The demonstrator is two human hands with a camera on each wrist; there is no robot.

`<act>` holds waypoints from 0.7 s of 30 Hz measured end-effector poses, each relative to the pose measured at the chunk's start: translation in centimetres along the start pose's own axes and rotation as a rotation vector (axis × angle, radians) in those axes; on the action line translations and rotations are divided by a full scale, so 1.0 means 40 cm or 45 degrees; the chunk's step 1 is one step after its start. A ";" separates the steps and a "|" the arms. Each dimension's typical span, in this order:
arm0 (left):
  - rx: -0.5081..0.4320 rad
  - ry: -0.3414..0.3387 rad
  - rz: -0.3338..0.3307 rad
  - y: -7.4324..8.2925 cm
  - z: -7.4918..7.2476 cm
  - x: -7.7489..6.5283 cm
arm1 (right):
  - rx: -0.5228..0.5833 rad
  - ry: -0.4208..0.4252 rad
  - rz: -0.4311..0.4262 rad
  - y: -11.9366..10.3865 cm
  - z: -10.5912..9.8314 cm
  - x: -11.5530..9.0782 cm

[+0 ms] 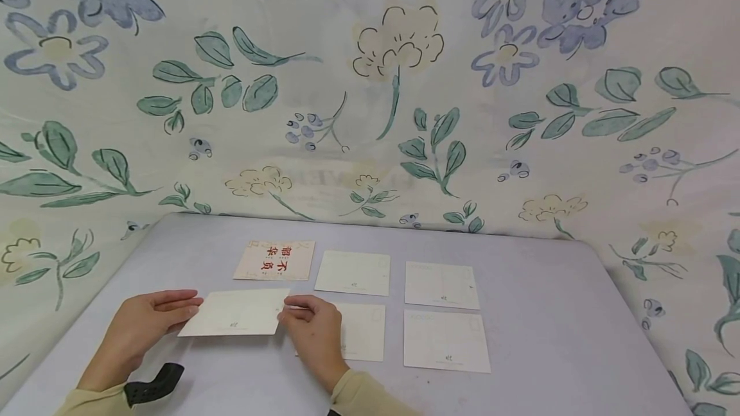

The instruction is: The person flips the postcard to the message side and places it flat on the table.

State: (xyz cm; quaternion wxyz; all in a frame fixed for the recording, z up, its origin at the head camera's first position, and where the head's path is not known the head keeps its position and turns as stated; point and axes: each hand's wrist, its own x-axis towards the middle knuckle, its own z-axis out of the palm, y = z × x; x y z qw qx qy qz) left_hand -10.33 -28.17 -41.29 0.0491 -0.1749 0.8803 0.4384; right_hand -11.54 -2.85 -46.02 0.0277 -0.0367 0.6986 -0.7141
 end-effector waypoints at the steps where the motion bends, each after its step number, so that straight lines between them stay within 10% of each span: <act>1: -0.001 0.002 0.002 -0.001 0.001 0.000 | 0.000 0.001 0.004 -0.001 0.001 0.000; 21: -0.016 0.039 -0.065 -0.009 0.018 0.010 | -0.081 -0.020 0.044 0.003 0.006 -0.005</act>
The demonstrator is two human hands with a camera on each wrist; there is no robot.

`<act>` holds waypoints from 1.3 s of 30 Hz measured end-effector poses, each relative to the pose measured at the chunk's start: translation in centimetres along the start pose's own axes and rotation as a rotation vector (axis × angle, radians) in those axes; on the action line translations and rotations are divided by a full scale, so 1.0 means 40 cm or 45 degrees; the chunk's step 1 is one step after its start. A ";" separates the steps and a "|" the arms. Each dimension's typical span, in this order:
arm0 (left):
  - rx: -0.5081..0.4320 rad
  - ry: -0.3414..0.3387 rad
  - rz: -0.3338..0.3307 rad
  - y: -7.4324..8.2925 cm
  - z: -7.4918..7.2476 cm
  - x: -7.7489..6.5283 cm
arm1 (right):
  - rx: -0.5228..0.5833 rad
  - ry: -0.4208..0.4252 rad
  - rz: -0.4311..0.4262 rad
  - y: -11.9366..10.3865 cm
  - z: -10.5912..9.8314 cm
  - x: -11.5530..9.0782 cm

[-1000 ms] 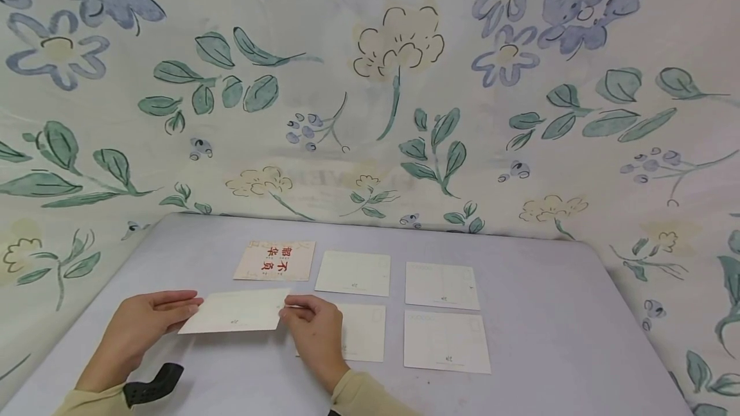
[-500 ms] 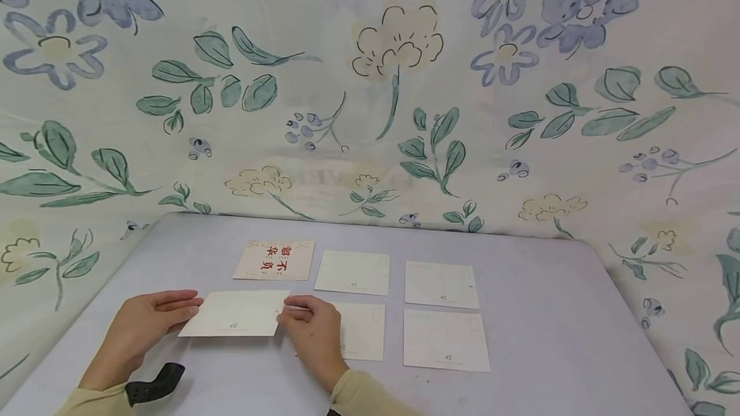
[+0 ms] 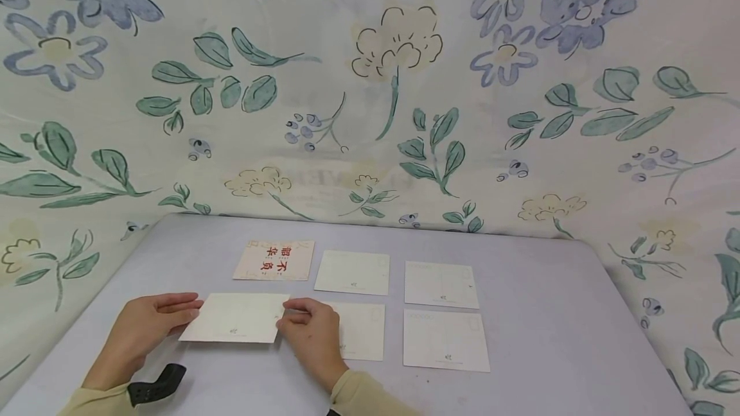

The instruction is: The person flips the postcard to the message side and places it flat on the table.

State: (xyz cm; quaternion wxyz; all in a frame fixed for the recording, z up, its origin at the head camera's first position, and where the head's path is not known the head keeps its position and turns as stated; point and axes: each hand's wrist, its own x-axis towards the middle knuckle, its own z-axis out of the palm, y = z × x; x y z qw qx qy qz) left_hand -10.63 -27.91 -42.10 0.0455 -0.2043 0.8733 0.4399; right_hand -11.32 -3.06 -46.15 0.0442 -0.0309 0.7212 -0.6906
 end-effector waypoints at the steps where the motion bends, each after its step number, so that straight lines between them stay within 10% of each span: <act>1: -0.007 0.004 -0.003 -0.001 0.002 0.001 | -0.004 -0.005 -0.002 0.001 0.000 0.000; 39: 0.068 0.046 0.019 0.003 0.023 -0.004 | -0.297 -0.079 -0.169 0.010 -0.003 -0.001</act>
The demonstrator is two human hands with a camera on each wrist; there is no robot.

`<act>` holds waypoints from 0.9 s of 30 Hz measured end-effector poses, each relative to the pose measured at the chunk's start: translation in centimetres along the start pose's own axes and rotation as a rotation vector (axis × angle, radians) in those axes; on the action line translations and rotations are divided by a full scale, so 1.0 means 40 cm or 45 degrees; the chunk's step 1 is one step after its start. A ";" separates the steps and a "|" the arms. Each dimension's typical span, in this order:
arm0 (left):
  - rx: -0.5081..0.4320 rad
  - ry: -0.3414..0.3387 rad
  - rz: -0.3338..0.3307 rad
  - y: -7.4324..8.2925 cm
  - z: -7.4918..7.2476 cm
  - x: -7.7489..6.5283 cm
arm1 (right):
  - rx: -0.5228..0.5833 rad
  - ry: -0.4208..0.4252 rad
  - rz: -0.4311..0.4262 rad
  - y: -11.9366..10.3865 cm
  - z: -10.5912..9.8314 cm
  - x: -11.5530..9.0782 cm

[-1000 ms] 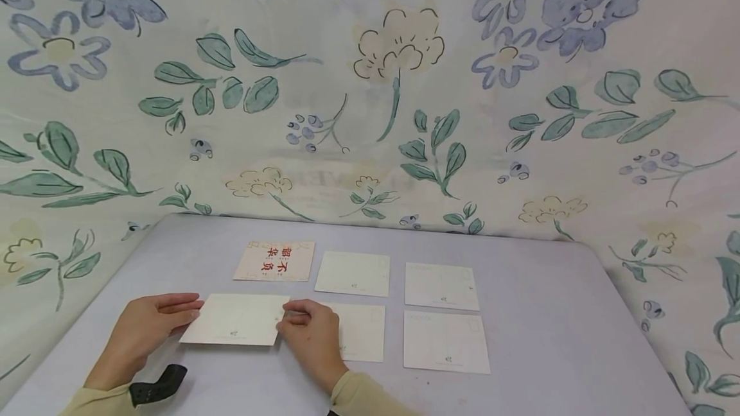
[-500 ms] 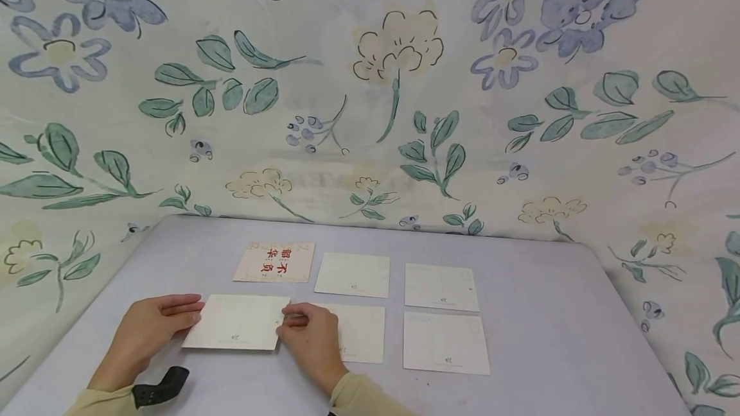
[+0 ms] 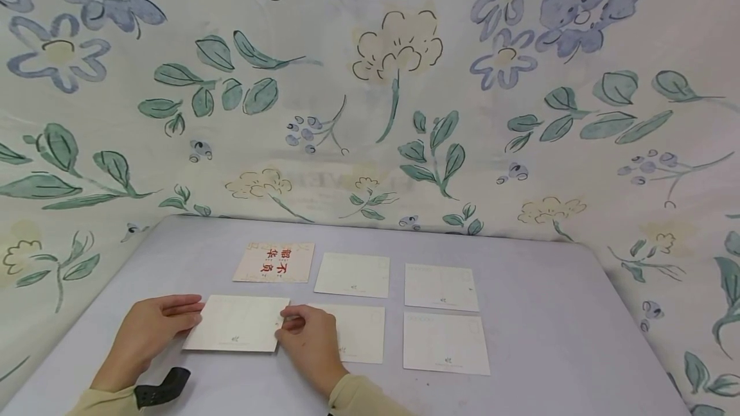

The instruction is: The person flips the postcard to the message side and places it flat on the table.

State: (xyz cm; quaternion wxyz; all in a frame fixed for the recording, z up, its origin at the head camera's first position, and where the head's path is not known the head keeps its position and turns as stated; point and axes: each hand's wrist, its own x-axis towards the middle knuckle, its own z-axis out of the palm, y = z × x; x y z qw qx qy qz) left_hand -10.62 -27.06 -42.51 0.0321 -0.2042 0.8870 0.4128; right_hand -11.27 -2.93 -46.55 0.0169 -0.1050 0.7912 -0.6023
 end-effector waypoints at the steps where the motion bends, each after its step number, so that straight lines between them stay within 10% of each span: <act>1: 0.005 0.004 -0.005 0.001 0.001 0.000 | -0.004 -0.001 -0.005 0.000 0.000 -0.001; 27: 0.219 0.094 0.051 0.010 0.028 -0.003 | -0.207 -0.031 -0.061 0.003 0.004 -0.003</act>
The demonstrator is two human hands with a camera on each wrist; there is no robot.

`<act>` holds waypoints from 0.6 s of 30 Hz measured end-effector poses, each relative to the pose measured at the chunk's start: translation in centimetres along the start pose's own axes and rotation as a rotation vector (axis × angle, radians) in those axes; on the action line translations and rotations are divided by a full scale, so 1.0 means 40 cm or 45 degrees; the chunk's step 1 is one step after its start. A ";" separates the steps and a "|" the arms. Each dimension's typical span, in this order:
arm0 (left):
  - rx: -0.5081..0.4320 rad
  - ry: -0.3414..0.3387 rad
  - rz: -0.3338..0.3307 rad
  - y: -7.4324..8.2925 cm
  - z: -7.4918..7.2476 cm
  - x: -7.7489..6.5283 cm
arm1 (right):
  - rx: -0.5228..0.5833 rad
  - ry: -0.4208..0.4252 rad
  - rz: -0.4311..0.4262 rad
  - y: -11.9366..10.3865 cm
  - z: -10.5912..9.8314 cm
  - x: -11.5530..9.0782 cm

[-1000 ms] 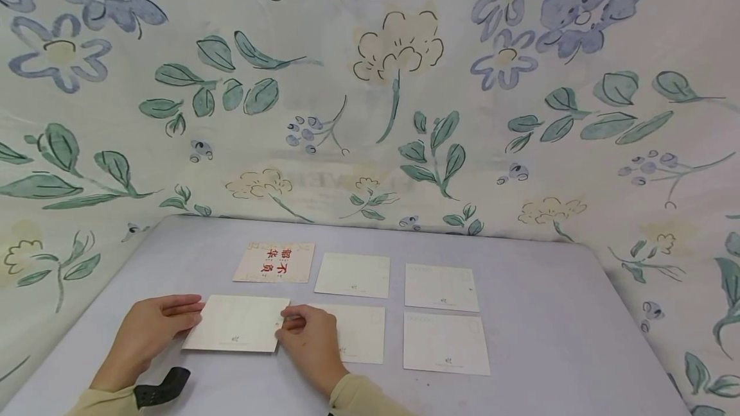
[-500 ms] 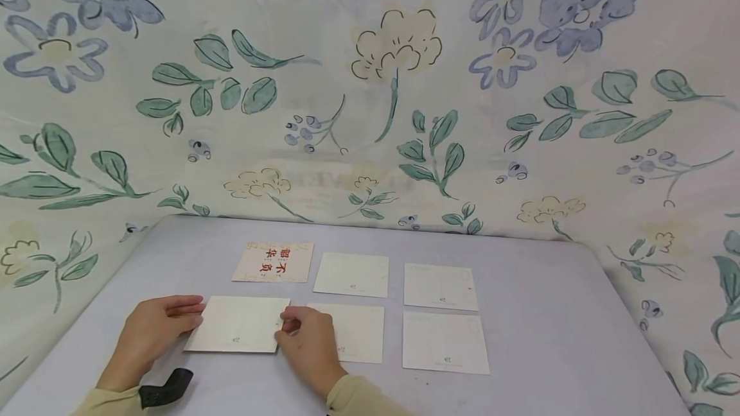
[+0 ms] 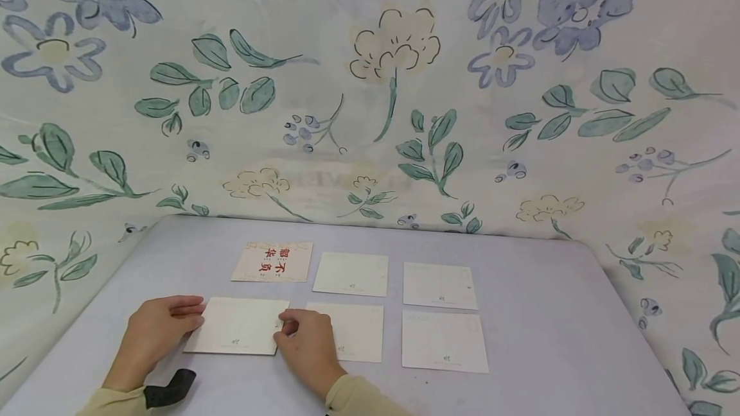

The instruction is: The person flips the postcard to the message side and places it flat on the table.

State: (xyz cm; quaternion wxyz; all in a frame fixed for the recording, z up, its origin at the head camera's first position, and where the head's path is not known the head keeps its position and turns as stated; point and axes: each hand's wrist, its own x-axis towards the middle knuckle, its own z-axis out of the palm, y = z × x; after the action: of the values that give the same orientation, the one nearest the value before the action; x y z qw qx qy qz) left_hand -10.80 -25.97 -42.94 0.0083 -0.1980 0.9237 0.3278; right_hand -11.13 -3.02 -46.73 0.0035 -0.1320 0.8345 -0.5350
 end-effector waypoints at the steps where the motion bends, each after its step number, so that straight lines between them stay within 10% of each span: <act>1: 0.005 0.007 0.001 0.001 0.001 0.000 | -0.001 0.004 -0.008 -0.001 -0.001 0.000; 18: 0.038 0.057 0.029 0.004 0.000 -0.002 | 0.018 0.026 -0.019 -0.002 0.000 -0.002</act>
State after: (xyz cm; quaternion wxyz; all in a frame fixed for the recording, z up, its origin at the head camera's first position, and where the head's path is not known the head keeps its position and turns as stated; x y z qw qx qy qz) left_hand -10.78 -25.84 -42.81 -0.0131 -0.1945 0.9307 0.3094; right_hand -11.05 -3.03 -46.64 -0.0079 -0.1326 0.8296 -0.5423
